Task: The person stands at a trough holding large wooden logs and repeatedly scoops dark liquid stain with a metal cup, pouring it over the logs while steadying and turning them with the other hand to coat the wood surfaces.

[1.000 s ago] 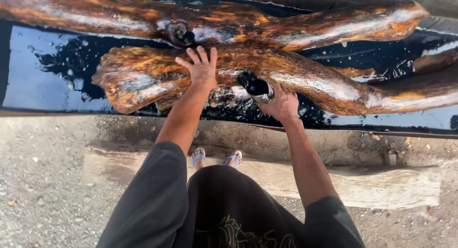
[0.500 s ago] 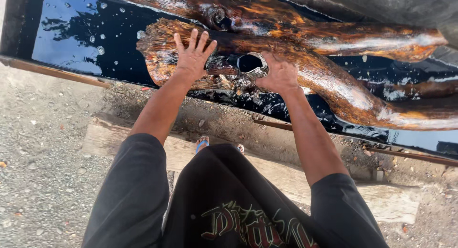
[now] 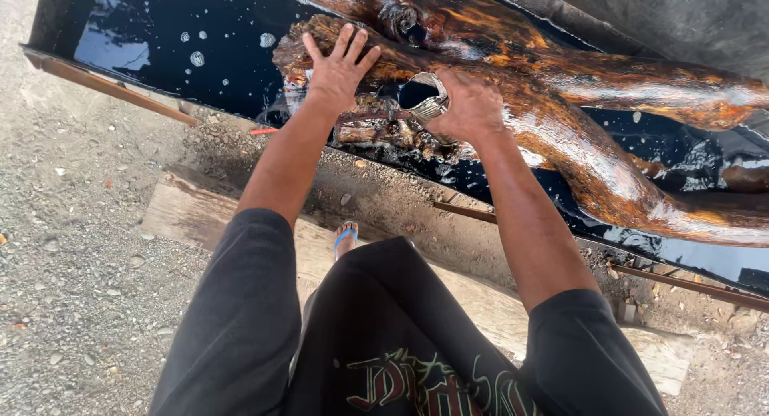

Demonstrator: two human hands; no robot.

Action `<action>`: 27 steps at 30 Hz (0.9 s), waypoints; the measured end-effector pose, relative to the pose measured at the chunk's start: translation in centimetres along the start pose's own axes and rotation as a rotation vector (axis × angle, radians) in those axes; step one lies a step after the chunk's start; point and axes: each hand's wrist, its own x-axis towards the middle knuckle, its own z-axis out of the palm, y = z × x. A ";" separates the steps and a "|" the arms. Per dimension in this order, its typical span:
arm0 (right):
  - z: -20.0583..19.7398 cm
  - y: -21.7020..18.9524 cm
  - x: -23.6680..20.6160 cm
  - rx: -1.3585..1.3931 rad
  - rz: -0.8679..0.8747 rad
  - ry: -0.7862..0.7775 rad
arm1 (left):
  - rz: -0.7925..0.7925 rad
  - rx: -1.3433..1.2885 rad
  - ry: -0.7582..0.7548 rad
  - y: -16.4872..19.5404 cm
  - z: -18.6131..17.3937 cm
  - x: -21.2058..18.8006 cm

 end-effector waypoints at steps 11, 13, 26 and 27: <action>1.5 0.2 -0.2 0.056 0.017 0.019 | 0.006 0.078 0.056 -0.1 1.3 0.4; 2.3 0.2 -0.8 0.118 0.037 0.001 | 0.078 0.070 0.078 -1.0 1.0 0.6; 11.5 -2.9 0.8 0.285 0.210 -0.284 | 0.119 0.287 0.143 -2.1 3.0 1.2; 12.0 -3.2 1.2 0.311 0.221 -0.288 | 0.114 0.295 0.134 -2.1 3.0 1.3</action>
